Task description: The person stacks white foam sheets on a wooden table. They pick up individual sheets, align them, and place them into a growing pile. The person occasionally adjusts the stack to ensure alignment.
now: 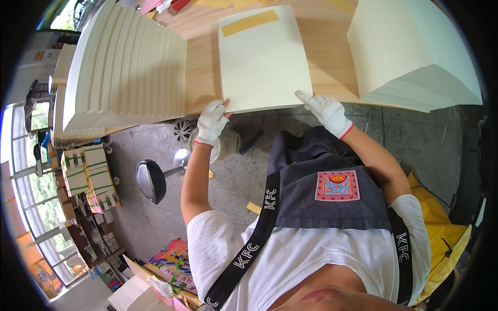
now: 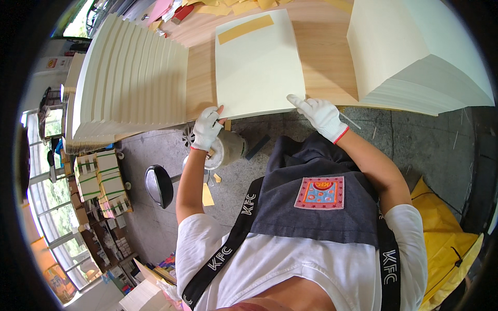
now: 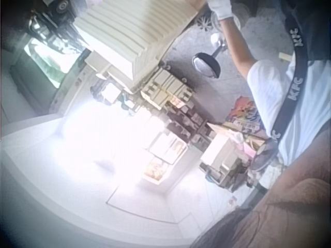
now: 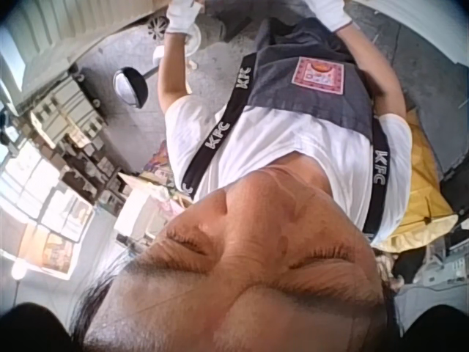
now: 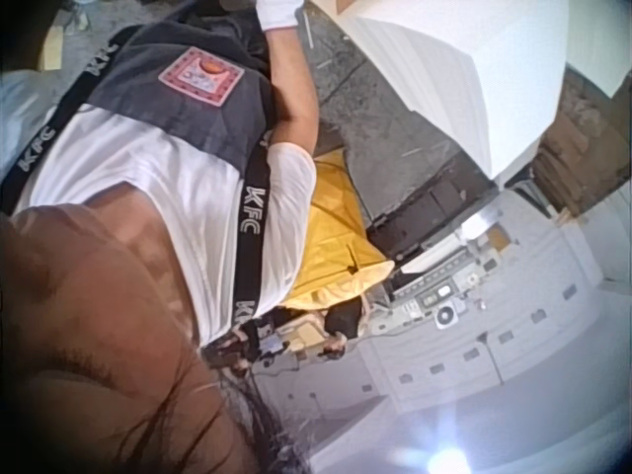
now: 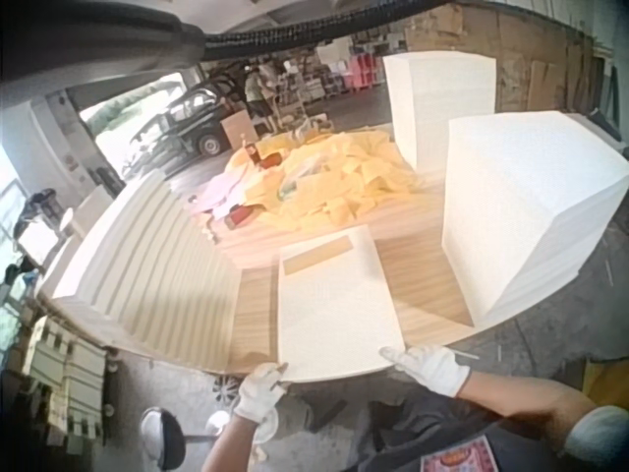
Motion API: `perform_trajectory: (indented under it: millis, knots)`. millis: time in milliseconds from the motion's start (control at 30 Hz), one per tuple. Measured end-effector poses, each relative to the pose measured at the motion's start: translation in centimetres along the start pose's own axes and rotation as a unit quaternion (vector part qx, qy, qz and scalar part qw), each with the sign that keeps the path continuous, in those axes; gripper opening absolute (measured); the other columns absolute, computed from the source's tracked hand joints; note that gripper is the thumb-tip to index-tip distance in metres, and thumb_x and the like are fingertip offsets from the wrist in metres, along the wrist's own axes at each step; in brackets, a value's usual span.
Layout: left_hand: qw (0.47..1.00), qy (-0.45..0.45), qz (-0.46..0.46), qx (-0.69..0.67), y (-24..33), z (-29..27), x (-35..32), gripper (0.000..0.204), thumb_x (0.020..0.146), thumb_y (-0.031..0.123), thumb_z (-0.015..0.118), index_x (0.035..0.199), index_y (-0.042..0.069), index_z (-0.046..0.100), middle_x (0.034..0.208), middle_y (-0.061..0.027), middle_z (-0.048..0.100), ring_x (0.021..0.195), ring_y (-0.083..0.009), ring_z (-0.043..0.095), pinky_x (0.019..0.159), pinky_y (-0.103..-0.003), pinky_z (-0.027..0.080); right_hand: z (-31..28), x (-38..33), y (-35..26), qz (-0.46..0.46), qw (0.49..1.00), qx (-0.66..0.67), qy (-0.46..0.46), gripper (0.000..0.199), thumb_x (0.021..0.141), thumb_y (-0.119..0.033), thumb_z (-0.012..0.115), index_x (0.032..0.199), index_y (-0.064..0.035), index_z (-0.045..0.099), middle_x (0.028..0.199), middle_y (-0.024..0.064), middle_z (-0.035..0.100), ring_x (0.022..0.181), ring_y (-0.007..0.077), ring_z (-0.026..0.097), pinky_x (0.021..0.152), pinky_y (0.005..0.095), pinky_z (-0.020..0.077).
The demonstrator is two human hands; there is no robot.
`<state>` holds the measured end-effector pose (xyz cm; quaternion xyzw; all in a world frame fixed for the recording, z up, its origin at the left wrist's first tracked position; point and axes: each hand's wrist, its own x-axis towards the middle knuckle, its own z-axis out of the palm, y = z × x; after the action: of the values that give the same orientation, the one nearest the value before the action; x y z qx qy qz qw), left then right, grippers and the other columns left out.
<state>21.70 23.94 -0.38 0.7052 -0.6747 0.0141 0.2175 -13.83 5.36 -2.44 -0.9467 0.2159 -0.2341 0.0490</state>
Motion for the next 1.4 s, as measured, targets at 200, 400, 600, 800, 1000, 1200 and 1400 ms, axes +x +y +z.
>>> perform_trajectory:
  millis: [200,400,600,800,1000,1200,1400]
  knots:
    - [0.999,0.001,0.026,0.027,-0.7,0.2,-0.3,0.033,0.077,0.02,0.08,0.107,0.011,0.071,0.107,-0.0073,0.066,0.096,-0.03,0.065,0.077,-0.04,0.056,-0.1,0.1,0.0,-0.011,1.0,-0.002,0.021,0.058,0.087,-0.022,0.07,0.143,-0.0251,0.054,0.069,0.0046,0.056,0.061,0.0218,0.061,0.054,0.0363,0.05]
    - [0.999,0.003,0.035,0.015,-0.8,0.2,-0.2,0.034,0.076,0.02,0.081,0.107,0.011,0.071,0.109,-0.0068,0.066,0.096,-0.0295,0.065,0.077,-0.039,0.056,0.0,0.2,0.3,-0.013,1.0,0.003,0.01,0.059,0.087,-0.023,0.07,0.143,-0.0243,0.054,0.068,0.0049,0.053,0.06,0.0222,0.058,0.054,0.0365,0.0491]
    - [0.992,-0.067,-0.035,-0.103,-0.5,-1.3,0.7,0.034,0.075,0.011,0.08,0.107,0.005,0.071,0.1,-0.0105,0.066,0.088,-0.0299,0.065,0.074,-0.037,0.053,0.5,-0.4,0.0,-0.008,0.999,-0.032,-0.008,0.064,0.088,-0.022,0.067,0.149,-0.023,0.048,0.072,0.0039,0.05,0.063,0.0217,0.057,0.057,0.0376,0.0479]
    - [0.991,-0.102,-0.008,-0.083,-0.5,-2.2,1.7,0.016,0.079,0.009,0.076,0.09,0.005,0.064,0.083,-0.0141,0.056,0.077,-0.0363,0.057,0.066,-0.041,0.048,0.3,-1.6,0.1,-0.02,0.996,-0.038,-0.075,0.072,0.09,-0.013,0.053,0.158,-0.0166,0.03,0.081,0.0054,0.053,0.074,0.0233,0.057,0.062,0.0386,0.0462]
    - [0.959,-0.242,0.024,0.142,1.2,-5.2,10.2,0.021,0.088,0.033,0.066,0.1,0.017,0.073,0.1,-0.008,0.069,0.094,-0.0291,0.067,0.078,-0.043,0.054,-3.6,0.1,-1.1,0.055,0.987,0.055,-0.137,0.076,0.091,-0.03,0.064,0.158,-0.0224,0.029,0.095,0.0096,0.061,0.076,0.029,0.063,0.065,0.0423,0.0525]
    - [0.955,-0.183,0.048,0.228,-4.6,5.3,25.1,0.033,0.09,0.031,0.06,0.119,0.017,0.067,0.116,-0.0141,0.067,0.108,-0.0339,0.062,0.092,-0.044,0.051,-6.3,-3.7,1.4,0.148,0.987,0.069,-0.012,0.062,0.091,-0.035,0.066,0.148,-0.0243,0.044,0.092,0.0114,0.066,0.079,0.0314,0.067,0.07,0.0433,0.055]
    - [0.956,0.044,-0.075,0.279,4.2,7.0,37.2,0.072,0.087,0.038,0.065,0.149,0.007,0.045,0.151,-0.02,0.044,0.135,-0.0335,0.045,0.107,-0.048,0.043,-10.0,-10.0,1.9,0.221,0.969,0.106,-0.007,0.049,0.093,-0.031,0.064,0.139,-0.0192,0.052,0.084,0.0119,0.064,0.078,0.0321,0.066,0.067,0.0432,0.0541]
